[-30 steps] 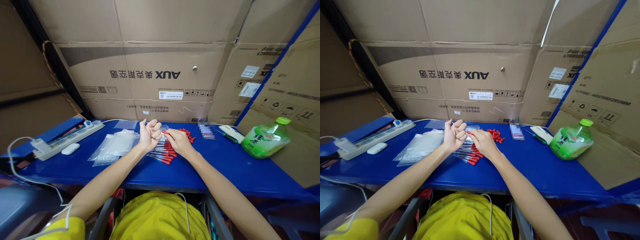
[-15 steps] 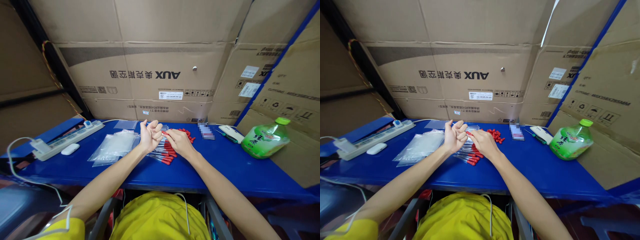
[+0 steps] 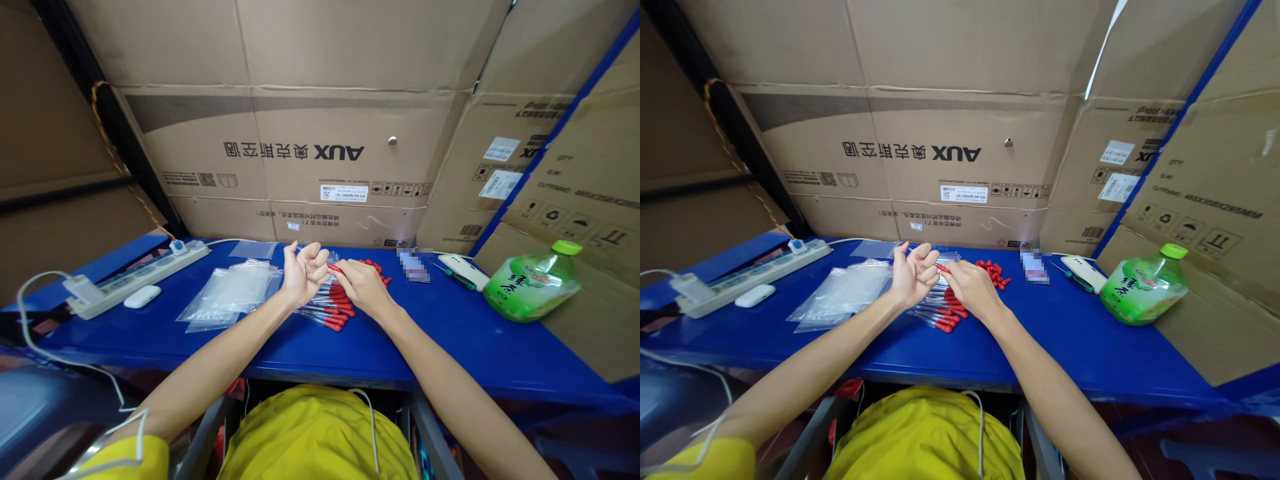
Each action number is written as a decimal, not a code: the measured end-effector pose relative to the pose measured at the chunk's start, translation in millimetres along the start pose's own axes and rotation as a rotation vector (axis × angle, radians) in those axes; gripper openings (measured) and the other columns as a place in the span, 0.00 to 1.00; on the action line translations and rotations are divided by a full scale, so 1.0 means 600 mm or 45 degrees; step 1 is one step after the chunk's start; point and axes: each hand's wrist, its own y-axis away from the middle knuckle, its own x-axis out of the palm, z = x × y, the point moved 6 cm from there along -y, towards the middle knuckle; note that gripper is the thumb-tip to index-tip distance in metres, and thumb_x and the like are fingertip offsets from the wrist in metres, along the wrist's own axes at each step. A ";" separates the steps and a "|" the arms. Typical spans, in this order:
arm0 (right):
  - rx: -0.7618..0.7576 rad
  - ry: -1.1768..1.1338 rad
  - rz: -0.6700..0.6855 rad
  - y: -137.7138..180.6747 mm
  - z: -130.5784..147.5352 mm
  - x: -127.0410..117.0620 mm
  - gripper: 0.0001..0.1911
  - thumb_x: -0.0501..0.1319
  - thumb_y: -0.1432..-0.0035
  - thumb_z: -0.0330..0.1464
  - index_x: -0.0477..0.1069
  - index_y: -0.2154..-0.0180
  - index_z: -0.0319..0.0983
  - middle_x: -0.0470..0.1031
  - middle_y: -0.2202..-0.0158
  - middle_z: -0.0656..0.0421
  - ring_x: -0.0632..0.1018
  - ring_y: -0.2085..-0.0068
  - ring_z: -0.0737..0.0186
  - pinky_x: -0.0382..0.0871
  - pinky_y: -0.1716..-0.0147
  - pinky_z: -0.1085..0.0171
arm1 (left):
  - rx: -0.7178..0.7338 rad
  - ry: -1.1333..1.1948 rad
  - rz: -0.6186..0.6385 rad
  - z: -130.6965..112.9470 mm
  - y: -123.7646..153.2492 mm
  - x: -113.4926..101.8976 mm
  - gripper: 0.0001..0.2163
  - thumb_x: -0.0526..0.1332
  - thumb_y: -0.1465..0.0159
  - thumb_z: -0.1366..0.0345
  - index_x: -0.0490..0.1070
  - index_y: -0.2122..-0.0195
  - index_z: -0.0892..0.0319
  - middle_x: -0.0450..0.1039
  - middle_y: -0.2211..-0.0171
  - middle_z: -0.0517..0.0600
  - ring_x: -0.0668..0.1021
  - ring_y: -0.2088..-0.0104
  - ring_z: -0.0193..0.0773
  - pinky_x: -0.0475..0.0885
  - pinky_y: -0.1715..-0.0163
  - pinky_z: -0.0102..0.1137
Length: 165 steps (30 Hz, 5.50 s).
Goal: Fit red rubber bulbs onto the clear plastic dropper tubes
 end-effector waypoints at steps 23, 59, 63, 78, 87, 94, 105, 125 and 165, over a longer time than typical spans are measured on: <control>0.463 -0.289 0.180 0.007 -0.084 0.009 0.06 0.65 0.38 0.34 0.82 0.62 0.42 0.81 0.64 0.58 0.75 0.68 0.63 0.64 0.65 0.64 | 0.566 -2.325 -0.572 -0.078 -0.016 -0.059 0.09 0.56 0.33 0.60 0.73 0.65 0.56 0.77 0.65 0.49 0.73 0.69 0.37 0.63 0.68 0.31; 0.442 0.335 0.753 0.030 -0.101 0.035 0.14 0.59 0.34 0.29 0.83 0.55 0.45 0.80 0.49 0.52 0.79 0.48 0.47 0.70 0.55 0.58 | 0.105 -2.868 0.396 -0.016 -0.039 -0.096 0.04 0.65 0.35 0.64 0.79 0.60 0.53 0.81 0.58 0.48 0.81 0.57 0.40 0.68 0.62 0.28; 0.441 0.336 0.766 0.031 -0.106 0.035 0.12 0.59 0.33 0.30 0.82 0.56 0.44 0.80 0.49 0.51 0.79 0.49 0.49 0.69 0.56 0.59 | 0.108 -2.807 0.450 -0.015 -0.040 -0.096 0.05 0.65 0.34 0.61 0.80 0.59 0.52 0.81 0.57 0.48 0.80 0.58 0.39 0.68 0.62 0.28; 0.429 0.341 0.772 0.027 -0.103 0.029 0.10 0.62 0.35 0.33 0.79 0.54 0.41 0.77 0.48 0.50 0.77 0.49 0.50 0.68 0.57 0.61 | 0.151 -2.848 0.400 -0.017 -0.040 -0.091 0.06 0.62 0.33 0.64 0.80 0.60 0.53 0.81 0.59 0.48 0.80 0.59 0.40 0.65 0.65 0.28; 0.402 0.354 0.797 0.030 -0.099 0.031 0.08 0.61 0.37 0.30 0.79 0.59 0.39 0.77 0.50 0.49 0.77 0.50 0.50 0.67 0.58 0.60 | 0.165 -2.835 0.433 -0.014 -0.039 -0.089 0.06 0.62 0.31 0.63 0.80 0.60 0.52 0.80 0.58 0.49 0.80 0.59 0.39 0.66 0.64 0.28; 0.409 0.215 0.534 0.018 -0.109 -0.001 0.04 0.62 0.38 0.29 0.75 0.61 0.41 0.77 0.56 0.55 0.76 0.55 0.56 0.63 0.62 0.63 | 0.193 -2.823 0.454 -0.015 -0.041 -0.096 0.07 0.62 0.31 0.62 0.80 0.60 0.52 0.80 0.58 0.48 0.80 0.59 0.39 0.66 0.63 0.28; 0.436 0.032 0.314 0.019 -0.158 -0.033 0.05 0.65 0.36 0.33 0.80 0.60 0.43 0.81 0.65 0.57 0.77 0.62 0.57 0.64 0.62 0.63 | 0.158 -2.815 0.397 -0.015 -0.041 -0.092 0.07 0.64 0.32 0.59 0.80 0.57 0.53 0.80 0.58 0.48 0.80 0.57 0.41 0.67 0.63 0.29; 0.671 0.229 0.365 0.048 -0.200 -0.045 0.12 0.63 0.35 0.38 0.78 0.52 0.43 0.81 0.65 0.57 0.79 0.62 0.55 0.61 0.67 0.63 | 0.457 -2.525 0.243 -0.002 -0.028 -0.047 0.14 0.53 0.25 0.56 0.72 0.45 0.52 0.78 0.68 0.49 0.80 0.65 0.43 0.65 0.64 0.31; 0.434 -0.278 -0.004 0.000 -0.098 -0.025 0.11 0.57 0.34 0.33 0.79 0.61 0.42 0.81 0.62 0.58 0.77 0.65 0.61 0.67 0.62 0.64 | 0.088 -1.029 -0.247 0.001 -0.035 -0.071 0.19 0.77 0.47 0.53 0.78 0.66 0.64 0.72 0.76 0.46 0.70 0.77 0.28 0.63 0.74 0.27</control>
